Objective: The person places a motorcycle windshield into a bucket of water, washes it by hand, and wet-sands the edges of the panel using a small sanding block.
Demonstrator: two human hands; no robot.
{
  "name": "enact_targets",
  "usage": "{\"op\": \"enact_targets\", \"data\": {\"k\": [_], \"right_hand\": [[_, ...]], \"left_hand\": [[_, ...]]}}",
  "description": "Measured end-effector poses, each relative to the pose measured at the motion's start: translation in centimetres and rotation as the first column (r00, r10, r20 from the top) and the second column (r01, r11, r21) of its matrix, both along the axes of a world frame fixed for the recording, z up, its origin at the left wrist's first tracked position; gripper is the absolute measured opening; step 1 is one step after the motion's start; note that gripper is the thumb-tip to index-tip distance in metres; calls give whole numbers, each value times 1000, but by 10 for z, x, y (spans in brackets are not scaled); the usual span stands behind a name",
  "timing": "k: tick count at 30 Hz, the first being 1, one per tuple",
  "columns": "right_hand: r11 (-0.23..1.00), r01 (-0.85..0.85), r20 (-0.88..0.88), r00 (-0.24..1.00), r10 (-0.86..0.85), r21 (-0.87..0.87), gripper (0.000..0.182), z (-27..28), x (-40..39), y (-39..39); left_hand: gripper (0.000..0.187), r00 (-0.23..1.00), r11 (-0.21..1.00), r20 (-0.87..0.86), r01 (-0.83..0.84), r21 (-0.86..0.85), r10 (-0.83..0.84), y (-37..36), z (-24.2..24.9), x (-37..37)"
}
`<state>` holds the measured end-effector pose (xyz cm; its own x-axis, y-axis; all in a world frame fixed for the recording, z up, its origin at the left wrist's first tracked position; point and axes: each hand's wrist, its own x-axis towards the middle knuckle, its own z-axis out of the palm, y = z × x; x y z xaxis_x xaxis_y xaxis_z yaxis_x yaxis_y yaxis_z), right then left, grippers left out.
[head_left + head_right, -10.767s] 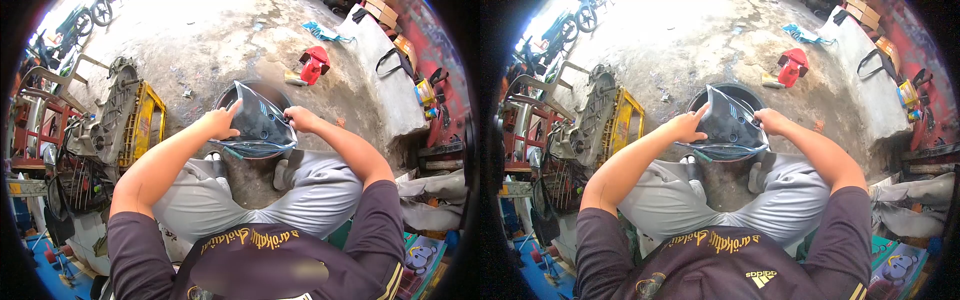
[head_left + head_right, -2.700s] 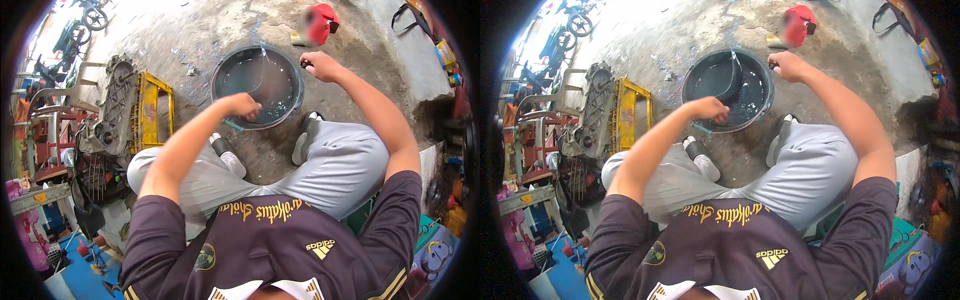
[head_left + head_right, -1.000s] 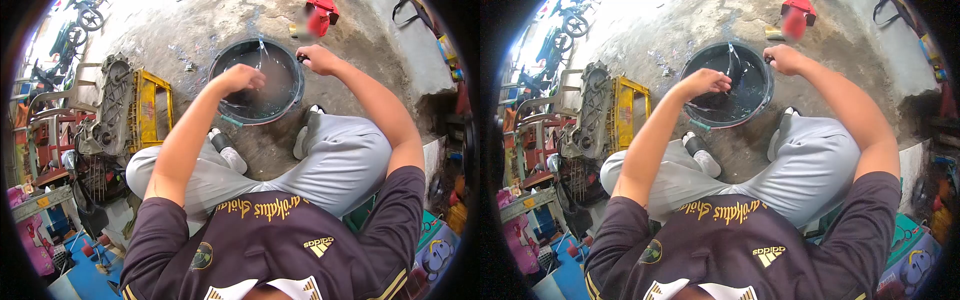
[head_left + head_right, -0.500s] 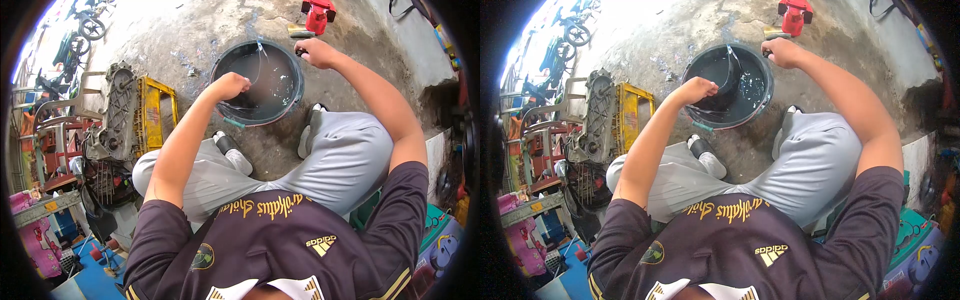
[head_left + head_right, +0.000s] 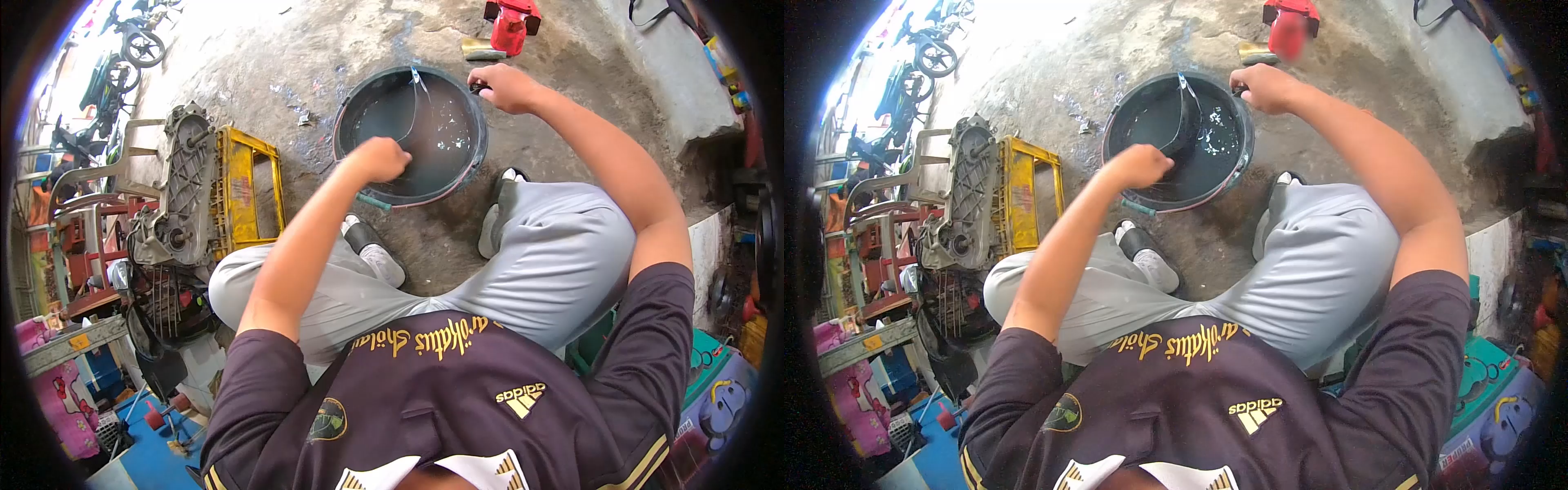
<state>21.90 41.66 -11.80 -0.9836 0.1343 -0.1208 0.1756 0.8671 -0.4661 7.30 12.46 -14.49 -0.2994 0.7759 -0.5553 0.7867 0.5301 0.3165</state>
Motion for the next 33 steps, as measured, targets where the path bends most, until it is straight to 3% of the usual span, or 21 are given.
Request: {"op": "enact_targets", "data": {"k": [3, 4, 5, 7, 10, 14, 19, 21, 23, 24, 25, 31, 33], "right_hand": [[999, -28, -5, 1000, 29, 21, 30, -7, -5, -2], [998, -51, -4, 999, 51, 35, 30, -9, -7, -1], [998, -53, -3, 999, 53, 44, 30, -6, -8, -2], [998, -50, -11, 999, 50, 37, 31, -2, -8, -7], [999, -48, -44, 998, 49, 5, 31, 4, -8, -9], [999, -28, -75, 997, 26, -18, 30, 0, -9, -5], [998, -49, -65, 997, 47, -41, 30, -1, -13, -8], [997, -71, -75, 995, 67, -41, 30, 0, -15, -7], [999, -45, -57, 997, 44, -8, 30, 0, -15, -7], [999, -44, -57, 997, 44, -10, 30, -1, -14, -6], [999, -33, -68, 997, 31, -16, 31, 0, -12, -6], [1000, -12, -50, 999, 11, -8, 31, 4, -9, -2], [1000, -13, -54, 998, 12, -20, 31, 6, -8, -1]], "left_hand": [[41, 995, 994, 77, 76, -77, -70, 15, -40, 38], [41, 979, 983, 110, 177, -52, -171, 19, -81, 41], [41, 983, 978, 91, 169, -120, -159, 27, -102, 50], [48, 945, 962, 236, 256, -95, -228, 36, -111, 51], [50, 940, 980, 279, 197, 19, -194, 35, -211, 44], [46, 975, 1000, 224, 22, -9, -19, 34, -120, 56], [34, 927, 943, 356, -216, 255, 116, 46, -61, 25], [34, 961, 936, 206, -237, 259, 186, 61, -40, 4], [37, 904, 913, 374, -315, 259, 206, 71, -41, -22], [39, 785, 868, 545, -459, 192, 295, 74, -38, -32], [34, 732, 807, 580, -554, 204, 356, 76, -31, -31], [34, 725, 829, 595, -533, 168, 346, 95, -31, -54], [33, 872, 892, 442, -358, 276, 213, 97, -38, -56]]}}
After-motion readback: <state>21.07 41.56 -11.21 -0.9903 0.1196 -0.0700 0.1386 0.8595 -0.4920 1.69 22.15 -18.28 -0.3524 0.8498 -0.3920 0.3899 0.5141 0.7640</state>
